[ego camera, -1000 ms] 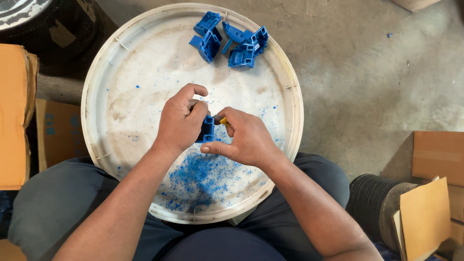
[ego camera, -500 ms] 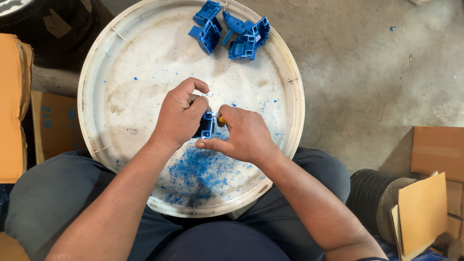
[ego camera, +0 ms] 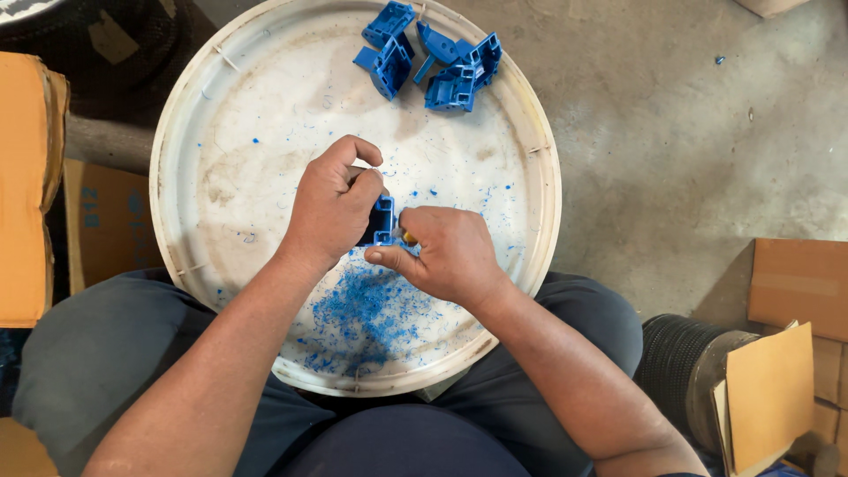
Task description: The person uses a small yellow deburring tool to scrape excess material from the edges of several blue plastic components over a white plastic lid.
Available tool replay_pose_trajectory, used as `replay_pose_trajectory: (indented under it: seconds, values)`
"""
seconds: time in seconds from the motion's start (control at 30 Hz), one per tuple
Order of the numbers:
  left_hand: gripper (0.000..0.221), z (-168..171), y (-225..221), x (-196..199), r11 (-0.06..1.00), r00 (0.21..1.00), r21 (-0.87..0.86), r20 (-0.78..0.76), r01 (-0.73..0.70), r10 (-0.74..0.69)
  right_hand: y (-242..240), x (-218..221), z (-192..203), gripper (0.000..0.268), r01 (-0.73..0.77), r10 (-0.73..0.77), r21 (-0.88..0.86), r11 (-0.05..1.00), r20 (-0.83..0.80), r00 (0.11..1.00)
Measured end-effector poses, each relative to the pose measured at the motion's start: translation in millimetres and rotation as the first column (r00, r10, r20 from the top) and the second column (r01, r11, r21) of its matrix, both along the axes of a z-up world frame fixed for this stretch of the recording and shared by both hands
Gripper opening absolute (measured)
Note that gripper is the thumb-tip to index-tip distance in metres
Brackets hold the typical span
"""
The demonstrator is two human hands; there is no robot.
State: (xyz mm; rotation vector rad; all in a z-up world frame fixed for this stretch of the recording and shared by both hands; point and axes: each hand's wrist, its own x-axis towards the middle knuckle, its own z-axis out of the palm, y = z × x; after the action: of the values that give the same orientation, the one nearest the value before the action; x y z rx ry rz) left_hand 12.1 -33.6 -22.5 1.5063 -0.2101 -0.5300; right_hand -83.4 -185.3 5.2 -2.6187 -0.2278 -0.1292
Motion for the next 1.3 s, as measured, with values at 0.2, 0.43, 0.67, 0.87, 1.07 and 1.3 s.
replay_pose_trajectory:
  seconds: [0.2, 0.43, 0.67, 0.87, 1.07, 1.3]
  values:
    - [0.008, -8.2, -0.6, -1.8, 0.993, 0.994, -0.061, -0.040, -0.103, 0.100, 2.7, 0.1, -3.4, 0.058, 0.035, -0.034, -0.007, 0.999, 0.072, 0.997]
    - [0.016, -14.0, -4.1, -1.1, 0.966, 0.975, -0.165, -0.129, -0.200, 0.179, -7.6, 5.3, -12.0, 0.032, 0.255, -0.083, 0.633, 0.731, -0.289, 0.954]
    - [0.031, -5.5, -5.5, -10.2, 0.993, 0.977, -0.097, -0.209, -0.072, 0.050, -16.6, 9.4, -18.8, 0.026, 0.309, -0.130, 0.714, 0.628, -0.295, 0.947]
    - [0.030, -8.5, -4.2, -10.0, 0.980, 0.975, -0.172, -0.214, -0.096, 0.058, -14.6, 8.8, 0.2, 0.042, 0.280, -0.165, 0.539, 0.795, -0.251, 0.954]
    - [0.027, -12.4, -3.3, -11.4, 0.925, 0.943, -0.357, -0.334, -0.128, 0.002, -11.3, 10.0, 5.2, 0.066, 0.260, -0.184, 0.291, 0.921, -0.264, 0.947]
    - [0.027, -12.1, -4.3, -11.2, 0.938, 0.933, -0.328, -0.359, -0.117, -0.009, -11.4, 8.1, 3.8, 0.064, 0.211, -0.164, 0.269, 0.940, -0.186, 0.969]
